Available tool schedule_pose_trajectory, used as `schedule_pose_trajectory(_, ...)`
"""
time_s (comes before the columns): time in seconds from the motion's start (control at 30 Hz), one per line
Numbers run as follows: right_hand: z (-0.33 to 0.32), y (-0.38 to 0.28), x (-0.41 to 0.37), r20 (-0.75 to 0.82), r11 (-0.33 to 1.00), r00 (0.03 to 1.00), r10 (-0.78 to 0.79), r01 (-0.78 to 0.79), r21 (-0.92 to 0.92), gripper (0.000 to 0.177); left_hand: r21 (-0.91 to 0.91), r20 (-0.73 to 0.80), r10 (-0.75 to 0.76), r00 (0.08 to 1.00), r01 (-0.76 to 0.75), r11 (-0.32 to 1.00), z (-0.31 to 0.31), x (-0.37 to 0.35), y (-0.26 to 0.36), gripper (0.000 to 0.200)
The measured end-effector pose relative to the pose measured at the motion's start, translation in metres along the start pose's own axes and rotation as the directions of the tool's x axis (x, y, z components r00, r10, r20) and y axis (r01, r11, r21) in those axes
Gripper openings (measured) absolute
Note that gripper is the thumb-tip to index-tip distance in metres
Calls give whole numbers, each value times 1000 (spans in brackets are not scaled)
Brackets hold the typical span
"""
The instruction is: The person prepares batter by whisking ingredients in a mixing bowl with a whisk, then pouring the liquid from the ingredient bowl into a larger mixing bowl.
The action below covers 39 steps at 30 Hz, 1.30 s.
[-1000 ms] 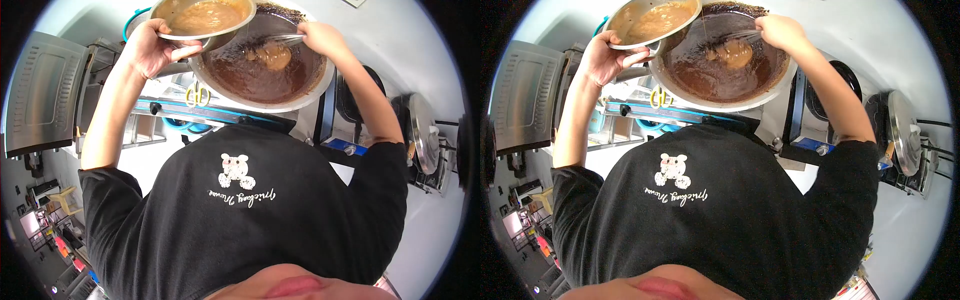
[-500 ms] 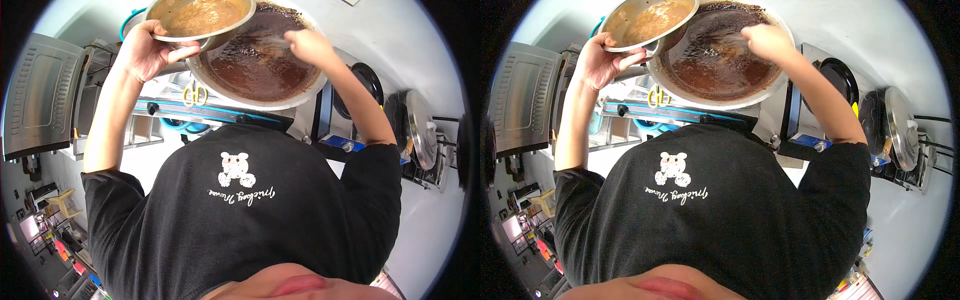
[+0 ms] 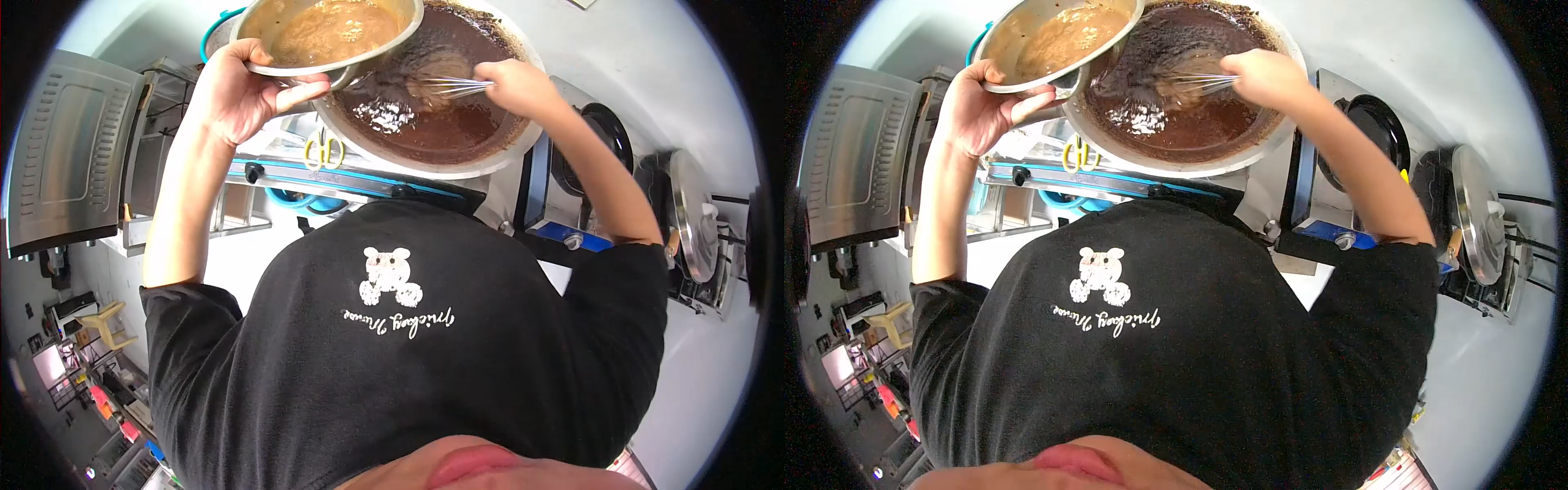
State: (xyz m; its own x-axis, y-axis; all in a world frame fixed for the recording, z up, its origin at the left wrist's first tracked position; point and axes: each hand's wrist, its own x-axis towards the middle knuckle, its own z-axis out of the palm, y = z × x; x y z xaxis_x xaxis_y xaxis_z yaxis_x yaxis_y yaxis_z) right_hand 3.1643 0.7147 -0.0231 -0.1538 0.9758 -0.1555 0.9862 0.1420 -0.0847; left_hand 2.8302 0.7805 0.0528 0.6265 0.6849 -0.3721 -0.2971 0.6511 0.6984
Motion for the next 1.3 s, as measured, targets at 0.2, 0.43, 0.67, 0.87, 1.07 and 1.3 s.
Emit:
schedule_pose_trajectory(0.2, 5, 49, 33, -206, 990, 975, 89, -110, -91, 22, -57, 27, -16, 1000, 18, 998, -5, -2, -2, 47)
schedule_pose_trajectory(0.43, -8, 24, 3, 21, 995, 998, 67, -66, -69, 20, -47, 16, -13, 1000, 13, 999, -1, -1, -1, 45)
schedule_pose_trajectory(0.67, 13, -2, 18, -161, 998, 986, 42, -49, -38, 22, -64, 93, 14, 996, -8, 998, -1, -1, -6, 46)
schedule_pose_trajectory(0.87, -9, 49, 20, -6, 985, 993, 116, -116, -130, 14, -97, 99, 12, 995, -3, 995, 0, -4, -7, 47)
schedule_pose_trajectory(1.07, 17, -5, 23, -144, 998, 990, 6, -16, -65, 23, -73, 46, 0, 999, 3, 997, -4, -10, -9, 53)
schedule_pose_trajectory(1.3, -9, 57, 25, -69, 986, 996, 54, -64, -152, 18, -97, 78, 3, 997, 4, 995, -10, -13, -9, 48)
